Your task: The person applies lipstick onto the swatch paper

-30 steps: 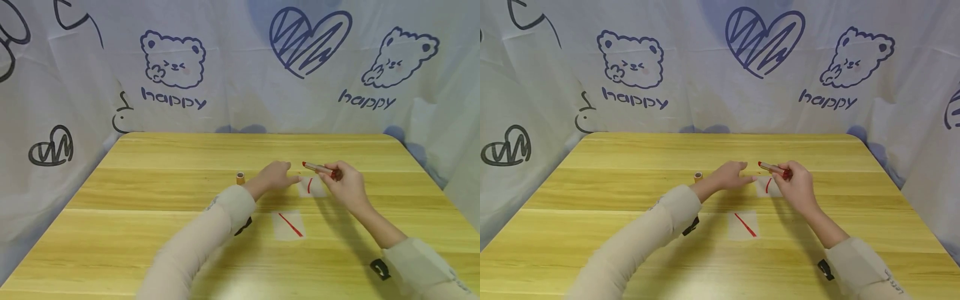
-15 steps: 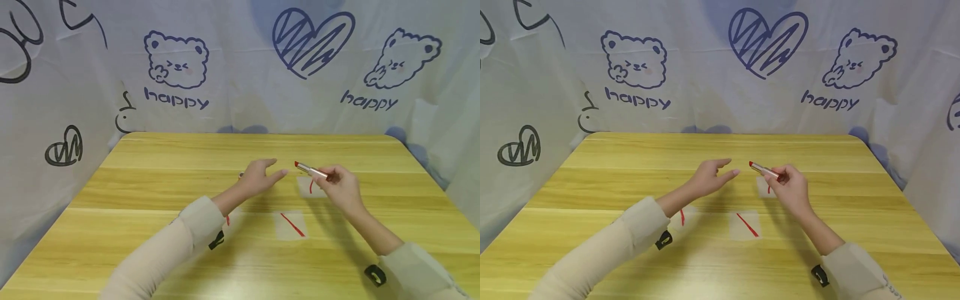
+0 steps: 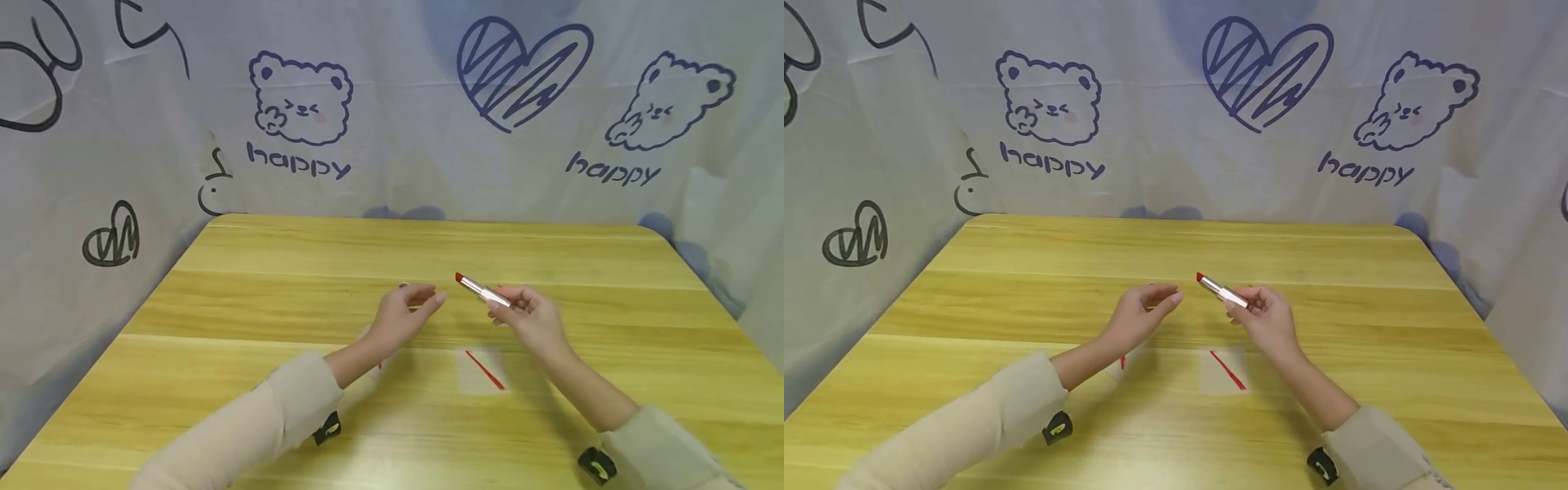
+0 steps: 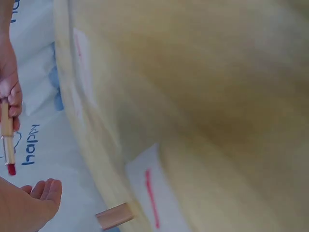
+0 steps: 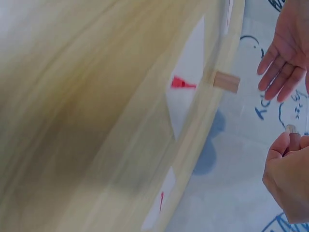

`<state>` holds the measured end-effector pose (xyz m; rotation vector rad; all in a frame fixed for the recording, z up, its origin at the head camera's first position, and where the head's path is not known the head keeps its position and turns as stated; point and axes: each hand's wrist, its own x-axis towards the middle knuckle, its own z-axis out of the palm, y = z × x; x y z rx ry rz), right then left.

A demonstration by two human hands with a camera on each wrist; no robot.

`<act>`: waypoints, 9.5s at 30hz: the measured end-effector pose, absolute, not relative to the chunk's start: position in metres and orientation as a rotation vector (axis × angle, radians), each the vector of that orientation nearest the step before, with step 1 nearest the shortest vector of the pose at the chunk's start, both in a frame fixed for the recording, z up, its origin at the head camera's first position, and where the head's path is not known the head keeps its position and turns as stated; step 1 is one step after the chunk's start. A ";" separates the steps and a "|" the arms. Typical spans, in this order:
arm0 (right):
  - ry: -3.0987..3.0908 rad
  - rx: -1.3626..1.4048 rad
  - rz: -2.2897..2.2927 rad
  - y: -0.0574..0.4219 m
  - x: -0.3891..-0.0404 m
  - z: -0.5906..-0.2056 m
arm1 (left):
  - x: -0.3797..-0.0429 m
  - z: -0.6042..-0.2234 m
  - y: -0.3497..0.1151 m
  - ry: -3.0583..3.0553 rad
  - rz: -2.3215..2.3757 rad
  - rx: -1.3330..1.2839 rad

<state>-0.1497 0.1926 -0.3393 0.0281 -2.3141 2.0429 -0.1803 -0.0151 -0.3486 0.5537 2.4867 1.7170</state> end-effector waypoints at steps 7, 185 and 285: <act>-2.291 0.114 2.151 0.180 -0.149 -0.351 | -0.170 -0.360 -0.018 2.458 1.810 0.503; -2.659 0.426 2.164 0.142 -0.142 -0.377 | -0.181 -0.360 -0.036 2.223 1.849 0.704; -2.540 0.115 1.805 0.141 -0.152 -0.365 | -0.238 -0.374 -0.056 2.681 1.584 0.452</act>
